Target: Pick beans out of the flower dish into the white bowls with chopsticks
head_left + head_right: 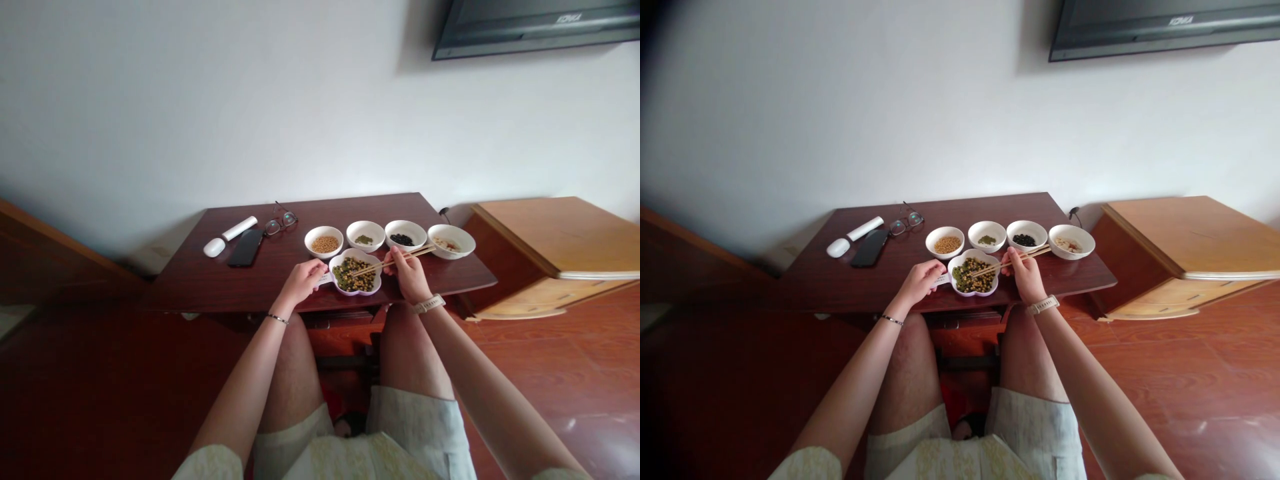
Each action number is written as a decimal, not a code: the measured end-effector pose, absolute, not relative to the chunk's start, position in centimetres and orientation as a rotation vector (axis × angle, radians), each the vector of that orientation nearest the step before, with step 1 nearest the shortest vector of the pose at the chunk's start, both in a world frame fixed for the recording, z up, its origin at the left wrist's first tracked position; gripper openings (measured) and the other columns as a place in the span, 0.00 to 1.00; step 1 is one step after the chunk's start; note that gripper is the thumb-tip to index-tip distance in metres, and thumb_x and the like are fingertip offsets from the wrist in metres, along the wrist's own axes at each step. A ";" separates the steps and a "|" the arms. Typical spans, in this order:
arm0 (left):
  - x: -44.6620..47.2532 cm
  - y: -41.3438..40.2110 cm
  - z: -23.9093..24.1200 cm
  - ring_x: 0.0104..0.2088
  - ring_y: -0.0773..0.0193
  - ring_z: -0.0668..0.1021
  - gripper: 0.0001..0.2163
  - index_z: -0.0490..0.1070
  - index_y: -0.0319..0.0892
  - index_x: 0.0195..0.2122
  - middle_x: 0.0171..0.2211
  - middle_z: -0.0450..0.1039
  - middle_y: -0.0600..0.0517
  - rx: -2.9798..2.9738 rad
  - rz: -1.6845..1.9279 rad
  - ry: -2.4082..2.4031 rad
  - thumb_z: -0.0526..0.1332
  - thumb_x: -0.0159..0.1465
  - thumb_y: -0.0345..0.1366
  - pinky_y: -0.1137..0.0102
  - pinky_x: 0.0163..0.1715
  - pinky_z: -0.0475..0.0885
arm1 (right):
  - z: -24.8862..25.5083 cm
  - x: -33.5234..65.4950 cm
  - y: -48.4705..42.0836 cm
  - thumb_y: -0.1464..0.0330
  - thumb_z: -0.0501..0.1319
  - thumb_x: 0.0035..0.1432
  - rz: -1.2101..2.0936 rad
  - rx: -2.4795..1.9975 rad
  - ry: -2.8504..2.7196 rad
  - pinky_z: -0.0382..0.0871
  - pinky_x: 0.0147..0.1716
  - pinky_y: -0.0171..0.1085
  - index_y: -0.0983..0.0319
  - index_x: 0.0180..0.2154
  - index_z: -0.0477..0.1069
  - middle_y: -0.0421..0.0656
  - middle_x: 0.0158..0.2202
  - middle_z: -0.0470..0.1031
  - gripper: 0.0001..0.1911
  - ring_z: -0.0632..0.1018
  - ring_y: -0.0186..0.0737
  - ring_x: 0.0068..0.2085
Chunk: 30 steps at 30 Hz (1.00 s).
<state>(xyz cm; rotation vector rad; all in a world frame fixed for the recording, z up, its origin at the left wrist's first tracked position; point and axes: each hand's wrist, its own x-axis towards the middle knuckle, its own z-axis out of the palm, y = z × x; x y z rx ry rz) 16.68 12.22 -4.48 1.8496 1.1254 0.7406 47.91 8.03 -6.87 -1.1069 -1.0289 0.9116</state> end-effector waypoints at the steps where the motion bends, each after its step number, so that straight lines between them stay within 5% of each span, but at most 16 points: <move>1: 16.7 12.2 -4.5 0.21 0.71 0.75 0.22 0.77 0.42 0.40 0.26 0.73 0.56 1.854 0.739 1.122 0.57 0.74 0.57 0.77 0.23 0.65 | -6.9 47.9 8.0 0.39 0.65 0.65 0.914 -1.101 -1.028 0.66 0.27 0.33 0.61 0.32 0.76 0.41 0.25 0.74 0.30 0.72 0.33 0.27; 30: 16.9 11.6 -4.1 0.20 0.70 0.73 0.23 0.77 0.41 0.41 0.27 0.75 0.54 1.829 0.775 1.147 0.56 0.74 0.58 0.77 0.19 0.64 | -6.7 47.8 7.4 0.40 0.65 0.66 0.866 -1.056 -1.012 0.66 0.28 0.33 0.61 0.32 0.74 0.40 0.26 0.74 0.30 0.71 0.32 0.26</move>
